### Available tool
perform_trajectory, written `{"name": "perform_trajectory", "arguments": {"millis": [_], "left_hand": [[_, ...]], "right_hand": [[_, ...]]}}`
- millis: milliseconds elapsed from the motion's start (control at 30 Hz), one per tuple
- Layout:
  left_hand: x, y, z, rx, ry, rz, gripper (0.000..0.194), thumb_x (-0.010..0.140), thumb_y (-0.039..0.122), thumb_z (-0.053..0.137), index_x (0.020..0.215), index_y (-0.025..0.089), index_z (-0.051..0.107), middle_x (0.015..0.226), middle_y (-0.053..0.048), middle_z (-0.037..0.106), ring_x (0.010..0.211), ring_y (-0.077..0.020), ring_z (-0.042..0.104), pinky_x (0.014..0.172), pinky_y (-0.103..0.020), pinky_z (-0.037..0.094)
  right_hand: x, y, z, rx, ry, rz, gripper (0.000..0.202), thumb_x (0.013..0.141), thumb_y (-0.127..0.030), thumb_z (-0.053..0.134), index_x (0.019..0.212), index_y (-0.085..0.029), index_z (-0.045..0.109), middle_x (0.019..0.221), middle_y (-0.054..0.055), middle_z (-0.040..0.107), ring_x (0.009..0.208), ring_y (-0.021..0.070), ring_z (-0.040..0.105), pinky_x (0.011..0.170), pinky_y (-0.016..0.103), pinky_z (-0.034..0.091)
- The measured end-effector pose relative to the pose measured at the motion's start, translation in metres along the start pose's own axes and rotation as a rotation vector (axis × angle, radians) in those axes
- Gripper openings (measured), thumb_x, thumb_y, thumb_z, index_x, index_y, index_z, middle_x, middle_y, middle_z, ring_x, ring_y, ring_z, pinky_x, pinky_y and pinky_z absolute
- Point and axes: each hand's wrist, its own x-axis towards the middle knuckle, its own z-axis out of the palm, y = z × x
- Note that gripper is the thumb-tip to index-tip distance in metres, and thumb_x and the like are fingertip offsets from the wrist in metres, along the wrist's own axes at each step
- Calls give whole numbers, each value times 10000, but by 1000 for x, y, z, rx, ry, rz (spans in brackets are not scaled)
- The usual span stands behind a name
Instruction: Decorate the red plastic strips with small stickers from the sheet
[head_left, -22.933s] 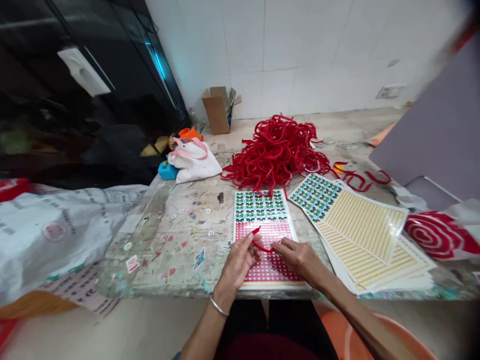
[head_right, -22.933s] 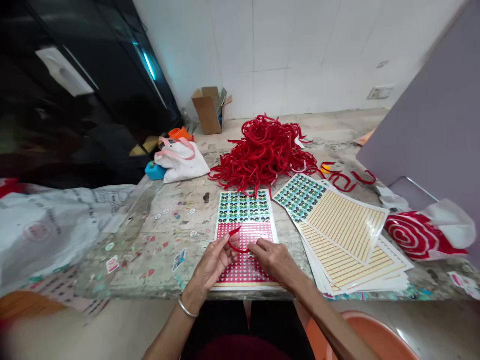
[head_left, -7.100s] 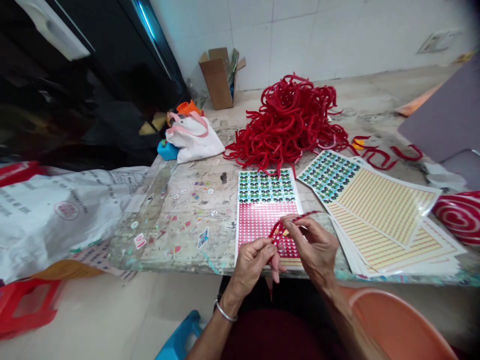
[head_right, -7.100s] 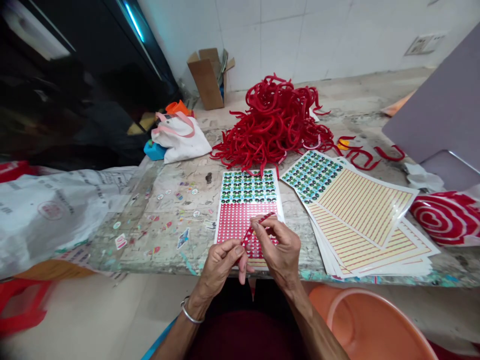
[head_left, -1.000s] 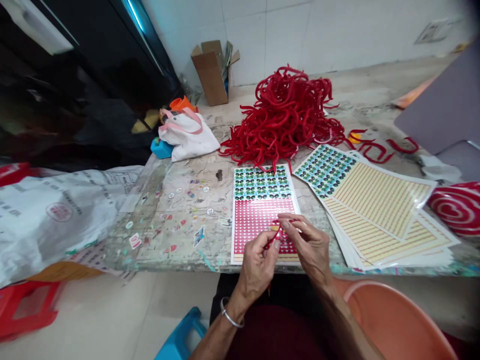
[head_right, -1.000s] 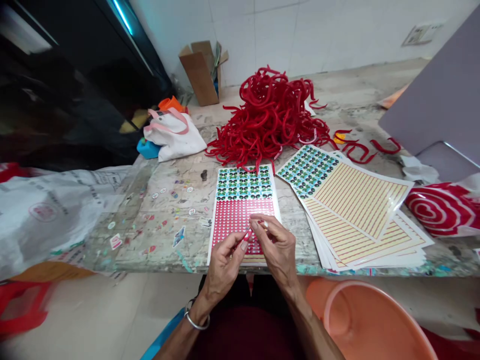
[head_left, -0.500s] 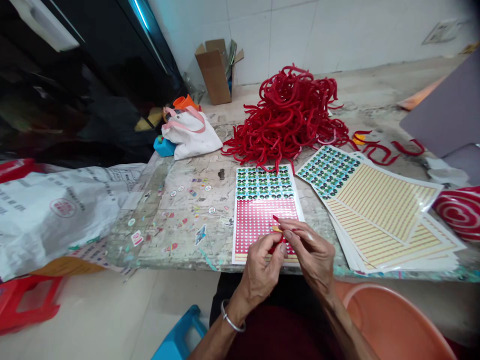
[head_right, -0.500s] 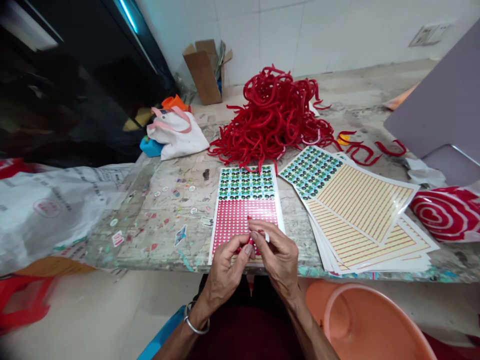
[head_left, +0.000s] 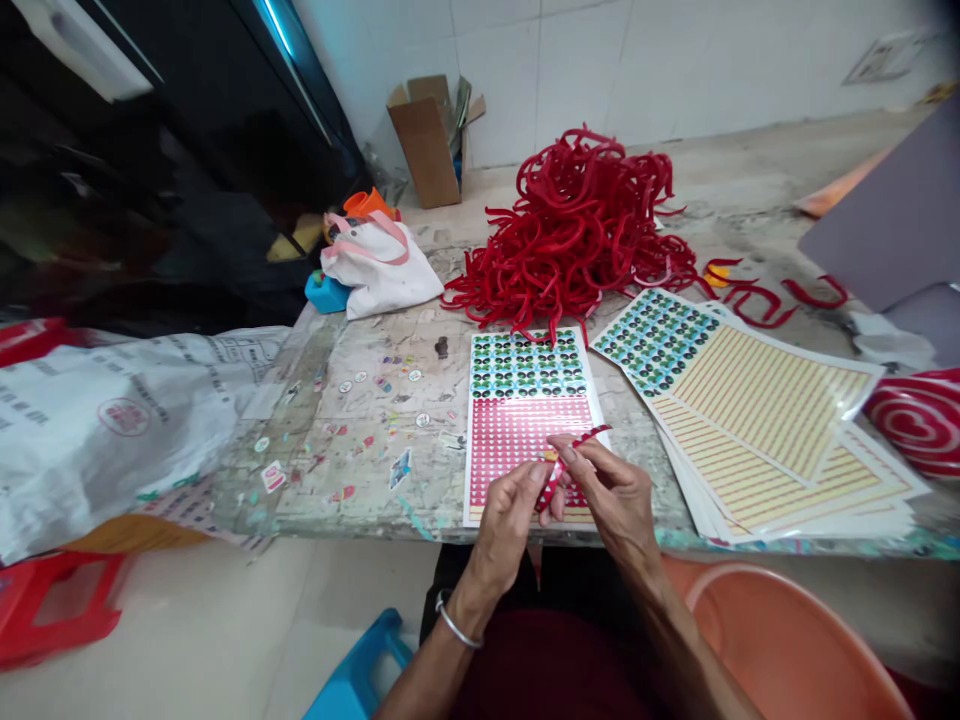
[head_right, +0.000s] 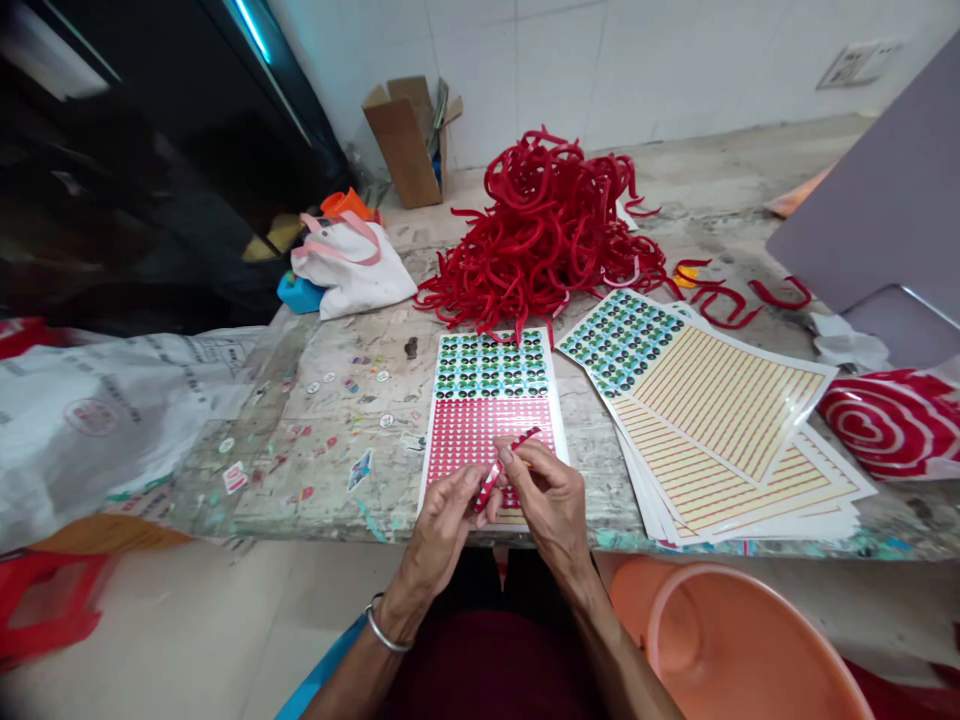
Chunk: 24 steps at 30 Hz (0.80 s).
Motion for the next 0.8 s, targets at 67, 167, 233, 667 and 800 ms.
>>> {"name": "perform_trajectory", "arguments": {"millis": [67, 167, 233, 667, 800], "left_hand": [[2, -2, 0, -95, 8, -39, 305, 869, 392, 447, 806, 147, 619, 586, 15, 476, 564, -98, 394, 547, -241, 295], [5, -4, -3, -226, 11, -119, 301, 844, 420, 486, 798, 150, 612, 633, -1, 532, 563, -88, 416, 535, -233, 288], [7, -4, -5, -306, 12, -170, 302, 828, 431, 509, 778, 147, 599, 709, -24, 580, 554, -76, 420, 517, -225, 282], [16, -4, -18, -566, -176, -386, 383, 889, 405, 400, 858, 93, 619, 559, 24, 454, 390, -31, 266, 480, -216, 281], [16, -4, -20, -608, -205, -384, 415, 901, 396, 376, 921, 69, 631, 584, 12, 471, 411, -39, 339, 486, -210, 308]], "right_hand": [[1, -1, -1, 9, -8, 29, 208, 806, -327, 584, 906, -192, 708, 725, 30, 668, 609, 144, 599, 568, 253, 497], [3, -1, -3, -5, -30, 54, 215, 796, -345, 591, 838, -177, 718, 714, 29, 667, 575, 131, 576, 513, 226, 467], [4, -1, -5, -30, -59, 62, 214, 795, -345, 590, 816, -177, 721, 695, 23, 668, 601, 142, 588, 524, 224, 460], [7, 9, -13, 7, -128, 137, 258, 818, -382, 549, 774, -168, 689, 633, -11, 614, 585, 130, 547, 513, 212, 402], [7, 10, -12, 54, -147, 163, 253, 815, -380, 554, 807, -161, 682, 667, -3, 614, 601, 127, 533, 551, 218, 405]]}}
